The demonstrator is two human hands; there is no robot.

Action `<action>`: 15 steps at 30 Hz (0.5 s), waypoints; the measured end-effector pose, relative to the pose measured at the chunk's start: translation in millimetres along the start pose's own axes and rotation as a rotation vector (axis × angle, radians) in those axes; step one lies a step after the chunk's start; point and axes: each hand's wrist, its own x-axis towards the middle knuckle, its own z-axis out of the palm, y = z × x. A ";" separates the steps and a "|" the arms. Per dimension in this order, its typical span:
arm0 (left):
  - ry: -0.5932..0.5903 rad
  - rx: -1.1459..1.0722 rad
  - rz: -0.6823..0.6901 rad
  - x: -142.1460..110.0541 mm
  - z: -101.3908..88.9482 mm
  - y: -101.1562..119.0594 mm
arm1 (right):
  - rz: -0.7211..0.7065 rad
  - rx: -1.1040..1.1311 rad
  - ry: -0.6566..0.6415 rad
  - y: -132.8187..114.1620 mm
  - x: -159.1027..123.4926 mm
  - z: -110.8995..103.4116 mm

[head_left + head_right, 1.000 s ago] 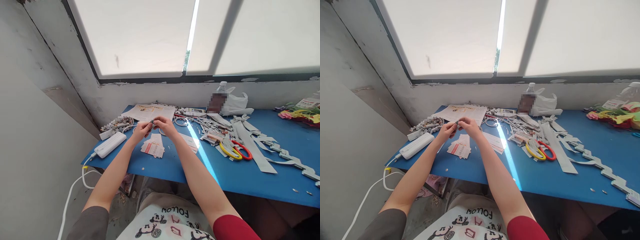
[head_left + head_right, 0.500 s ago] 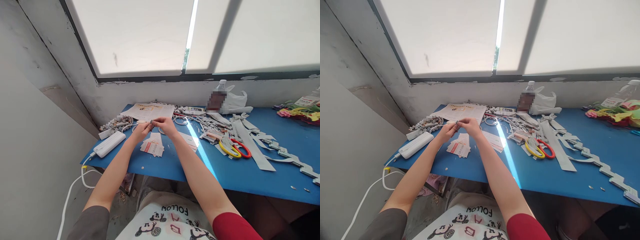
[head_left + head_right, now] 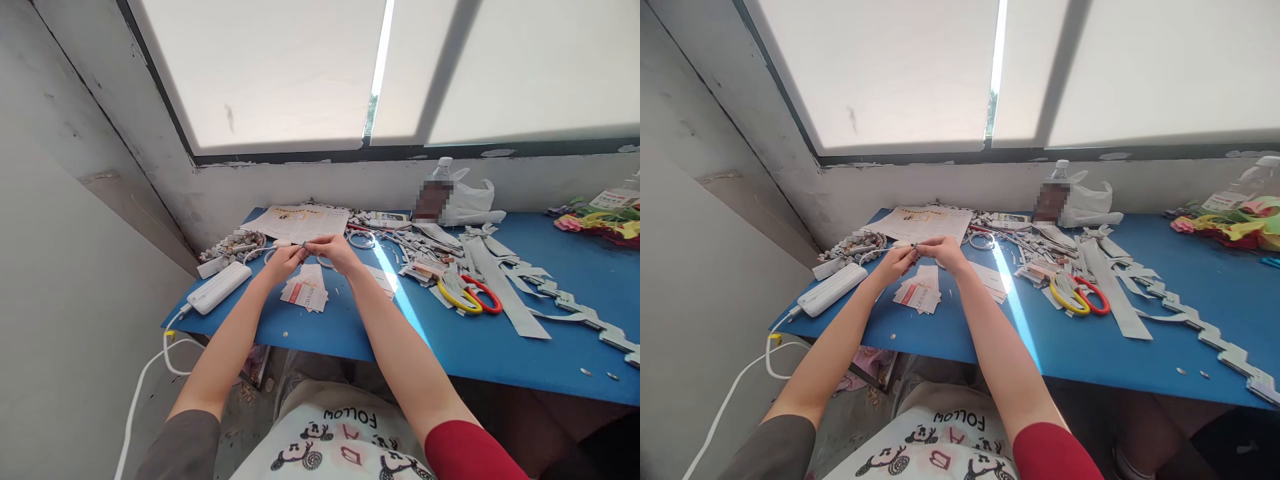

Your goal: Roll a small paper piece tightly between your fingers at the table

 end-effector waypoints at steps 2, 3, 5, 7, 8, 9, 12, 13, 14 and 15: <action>-0.003 -0.025 -0.004 0.7 0.3 -2.2 | 0.000 -0.008 -0.009 1.6 1.3 -1.2; -0.002 -0.043 -0.007 1.1 0.5 -3.5 | 0.001 -0.012 -0.013 2.4 1.7 -1.7; 0.002 -0.081 -0.015 1.6 0.9 -5.9 | 0.001 -0.015 -0.015 3.6 2.2 -2.4; 0.008 -0.114 -0.021 1.7 1.1 -7.6 | -0.008 -0.019 -0.014 4.3 2.4 -2.5; 0.012 -0.128 -0.023 1.6 1.1 -8.0 | -0.013 -0.021 -0.011 4.6 2.4 -2.3; 0.016 -0.141 -0.027 1.5 1.1 -8.2 | -0.015 -0.024 -0.005 4.8 2.3 -2.1; 0.033 -0.224 -0.064 1.7 1.4 -6.9 | -0.011 -0.032 0.016 5.1 1.9 -1.0; 0.037 -0.288 -0.092 2.2 1.6 -6.0 | -0.010 -0.039 0.024 5.0 1.6 -0.6; 0.039 -0.362 -0.125 2.8 2.0 -5.0 | -0.011 -0.051 0.032 4.8 1.1 -0.3; 0.039 -0.444 -0.160 3.7 2.5 -3.9 | -0.013 -0.065 0.034 4.5 0.5 0.0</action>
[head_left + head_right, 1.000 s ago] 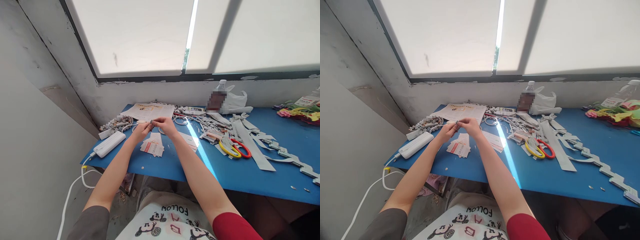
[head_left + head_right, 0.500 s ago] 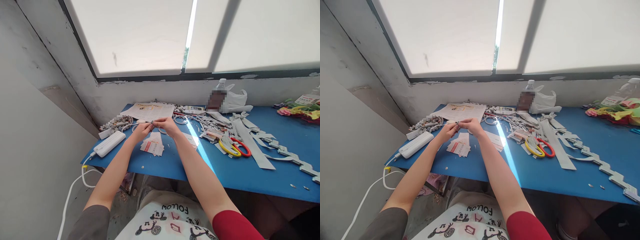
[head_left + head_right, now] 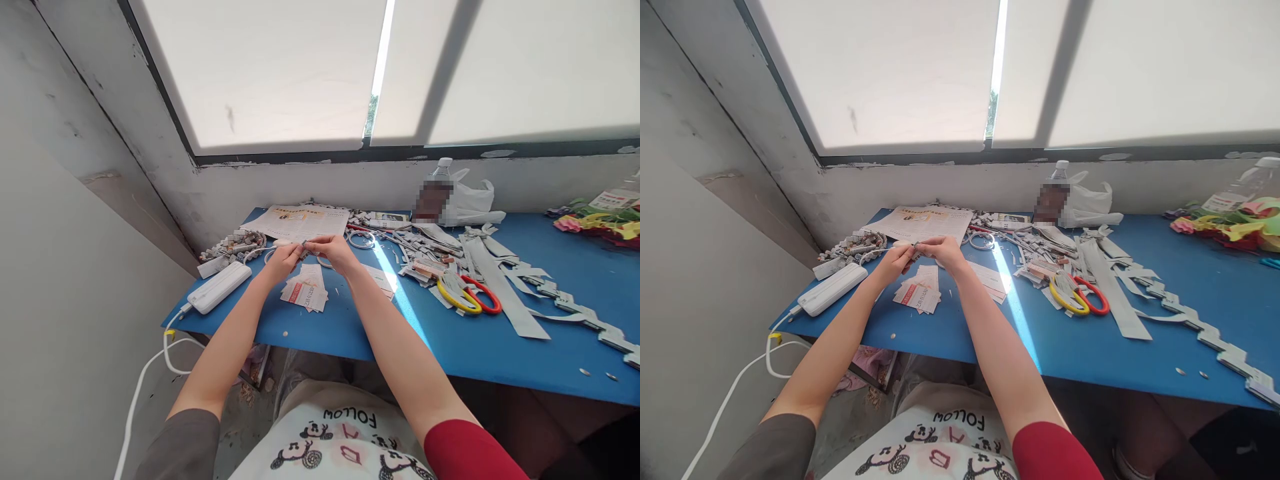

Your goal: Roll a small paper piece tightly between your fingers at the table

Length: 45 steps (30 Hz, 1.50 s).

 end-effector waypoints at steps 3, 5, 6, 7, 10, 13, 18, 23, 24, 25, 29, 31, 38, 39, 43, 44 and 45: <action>-0.002 -0.195 -0.097 2.3 2.1 3.5 | -0.013 -0.014 -0.023 -1.8 -1.9 0.0; -0.006 -0.279 -0.143 3.2 1.8 6.7 | -0.029 -0.002 -0.045 -3.0 -2.9 -0.3; -0.010 -0.318 -0.165 3.2 0.9 8.4 | -0.043 -0.006 -0.055 -3.5 -3.2 -0.4; -0.015 -0.352 -0.185 3.1 -0.4 10.1 | -0.062 -0.017 -0.068 -3.9 -3.5 -0.4; -0.041 -0.436 -0.262 2.2 -5.8 13.8 | -0.136 -0.052 -0.121 -4.5 -4.4 0.5; -0.074 -0.480 -0.353 2.5 -11.4 14.4 | -0.199 -0.098 -0.143 -3.1 -4.7 2.2; -0.100 -0.480 -0.486 4.5 -16.1 10.9 | -0.270 -0.236 -0.201 5.0 -2.0 4.8; -0.003 -0.435 -0.478 8.1 -8.5 3.4 | -0.240 -0.280 -0.118 7.9 -1.6 7.5; 0.040 -0.423 -0.451 9.4 -6.4 1.7 | -0.231 -0.293 -0.089 7.8 -1.9 8.4; 0.079 -0.417 -0.425 10.9 -4.6 0.0 | -0.221 -0.296 -0.067 7.7 -2.1 9.4; 0.244 -0.237 -0.212 14.7 -1.0 -4.6 | -0.212 -0.193 -0.055 9.6 -2.0 14.9; 0.324 -0.076 -0.054 14.1 -0.6 -5.6 | -0.213 -0.125 -0.086 10.8 -2.3 18.2; 0.437 0.082 0.112 5.7 4.9 -2.5 | -0.173 -0.036 -0.177 7.4 -9.7 30.6; 0.449 0.097 0.123 5.0 5.9 -1.6 | -0.165 -0.027 -0.180 6.6 -10.7 32.2; 0.486 0.101 0.147 4.2 8.7 0.7 | -0.155 -0.009 -0.167 4.9 -12.9 35.8; 0.492 0.096 0.145 4.3 8.9 0.9 | -0.161 -0.011 -0.167 4.9 -13.1 36.0; 0.494 0.088 0.142 4.6 9.0 1.1 | -0.171 -0.016 -0.165 5.1 -13.4 35.8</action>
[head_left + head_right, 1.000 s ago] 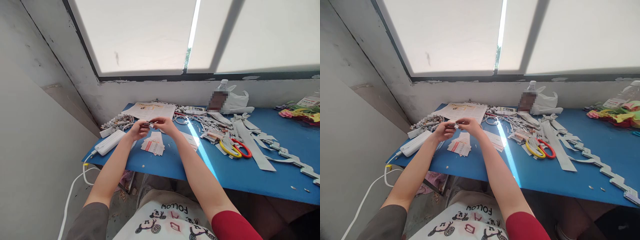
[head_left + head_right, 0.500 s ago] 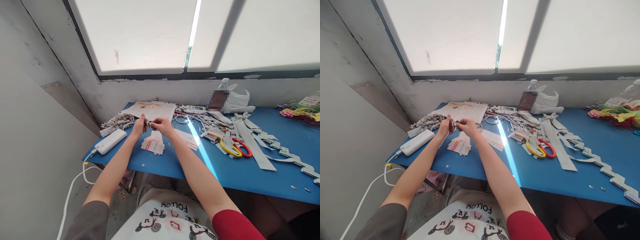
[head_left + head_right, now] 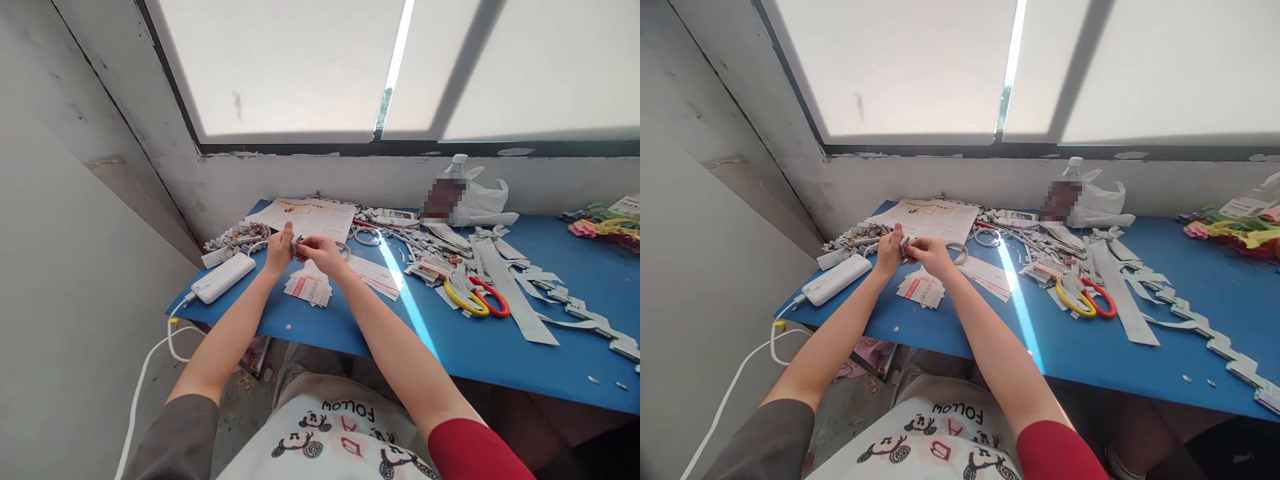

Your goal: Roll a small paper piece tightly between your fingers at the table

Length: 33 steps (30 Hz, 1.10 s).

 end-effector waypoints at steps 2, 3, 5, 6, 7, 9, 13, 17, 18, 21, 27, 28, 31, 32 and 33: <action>-0.012 -0.027 -0.017 1.0 -0.3 0.1 | -0.037 -0.030 0.008 1.0 -0.5 -1.4; -0.026 -0.048 -0.034 1.8 -0.8 0.1 | -0.062 -0.060 0.013 1.8 -0.7 -2.7; -0.062 -0.100 -0.081 3.9 -2.5 0.5 | -0.115 -0.144 0.041 3.9 -0.6 -5.9; -0.084 -0.126 -0.109 5.2 -3.5 0.9 | -0.141 -0.188 0.060 5.0 -0.2 -7.7; -0.107 -0.148 -0.136 6.4 -4.6 1.4 | -0.164 -0.228 0.080 5.9 0.3 -9.4; -0.147 -0.175 -0.171 8.3 -6.4 2.7 | -0.193 -0.272 0.108 6.8 1.9 -12.5; -0.168 -0.207 -0.168 8.9 -7.6 4.9 | -0.165 -0.216 0.162 2.8 4.1 -16.6; -0.078 -0.198 -0.019 6.5 -7.2 4.1 | -0.151 -0.184 0.209 -4.8 0.8 -16.9; -0.062 -0.188 0.016 6.0 -7.1 3.5 | -0.187 -0.195 0.185 -6.1 -0.8 -15.9; -0.039 -0.184 0.058 5.0 -6.9 2.1 | -0.341 -0.245 0.085 -7.0 -4.4 -10.8; -0.003 -0.218 0.031 4.2 -5.7 4.0 | -0.469 -0.253 0.222 0.3 -1.4 -3.7; 0.001 -0.243 0.020 4.5 -5.3 4.3 | -0.463 -0.237 0.248 0.9 -0.7 -3.4; 0.017 -0.366 -0.017 6.9 -4.6 3.7 | -0.414 -0.157 0.308 1.0 0.3 -2.6; 0.016 -0.408 -0.030 7.9 -4.5 3.2 | -0.396 -0.129 0.317 0.7 0.4 -2.3; 0.014 -0.442 -0.042 9.0 -4.5 2.5 | -0.380 -0.107 0.320 0.4 0.5 -2.1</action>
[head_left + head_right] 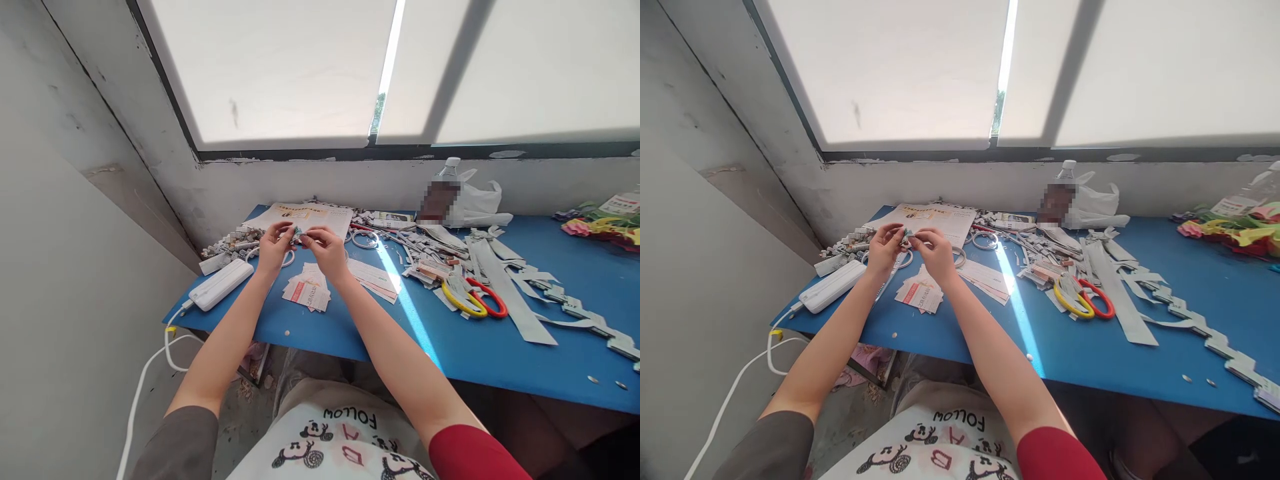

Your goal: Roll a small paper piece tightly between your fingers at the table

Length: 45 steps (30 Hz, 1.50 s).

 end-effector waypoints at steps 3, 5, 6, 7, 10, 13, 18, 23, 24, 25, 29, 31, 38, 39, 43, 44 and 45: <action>-0.003 -0.045 -0.030 2.3 -0.8 -1.7 | 0.045 0.035 -0.016 -0.2 0.5 0.5; -0.002 -0.041 -0.044 2.5 -1.0 -2.7 | 0.069 0.032 -0.032 -0.1 0.9 0.4; -0.003 -0.034 -0.048 2.3 -0.9 -3.1 | 0.076 0.017 -0.036 -0.2 1.1 0.3; -0.005 -0.023 -0.050 1.9 -0.8 -3.4 | 0.080 -0.007 -0.035 -0.5 1.3 0.2; -0.019 0.016 -0.044 0.1 -0.7 -3.2 | 0.077 -0.093 -0.024 -2.2 1.8 -0.4; -0.030 0.057 -0.038 -1.5 -0.9 -1.9 | 0.088 -0.122 -0.030 -3.9 2.1 -1.1; -0.032 0.114 -0.027 -2.9 -1.1 1.1 | 0.098 -0.121 -0.048 -5.1 2.1 -2.3; -0.030 0.124 -0.035 -3.1 -1.2 0.9 | 0.096 -0.135 -0.061 -4.5 2.2 -3.0; -0.033 0.125 -0.038 -2.8 -1.4 0.5 | 0.099 -0.138 -0.063 -4.2 2.3 -3.0; -0.037 0.125 -0.041 -2.5 -1.5 -0.1 | 0.103 -0.142 -0.063 -4.1 2.3 -3.0; -0.043 0.123 -0.059 -0.9 -1.5 -1.0 | 0.107 -0.170 -0.059 -3.9 2.2 -2.7; -0.041 0.107 -0.078 -0.5 -0.9 -0.3 | 0.098 -0.175 -0.056 -4.0 2.1 -2.5; -0.051 0.060 -0.126 -2.0 0.4 2.8 | 0.088 -0.185 -0.042 -3.6 2.1 -1.7; -0.052 0.066 -0.123 -2.3 0.3 2.8 | 0.087 -0.189 -0.039 -3.6 2.1 -1.6; -0.048 0.064 -0.127 -2.4 0.0 2.7 | 0.077 -0.193 -0.040 -4.3 1.4 -2.2; -0.048 0.057 -0.137 -2.3 0.0 2.8 | 0.073 -0.196 -0.044 -4.9 1.1 -2.5; -0.049 0.046 -0.150 -2.1 -0.1 2.9 | 0.071 -0.199 -0.049 -5.6 0.7 -2.7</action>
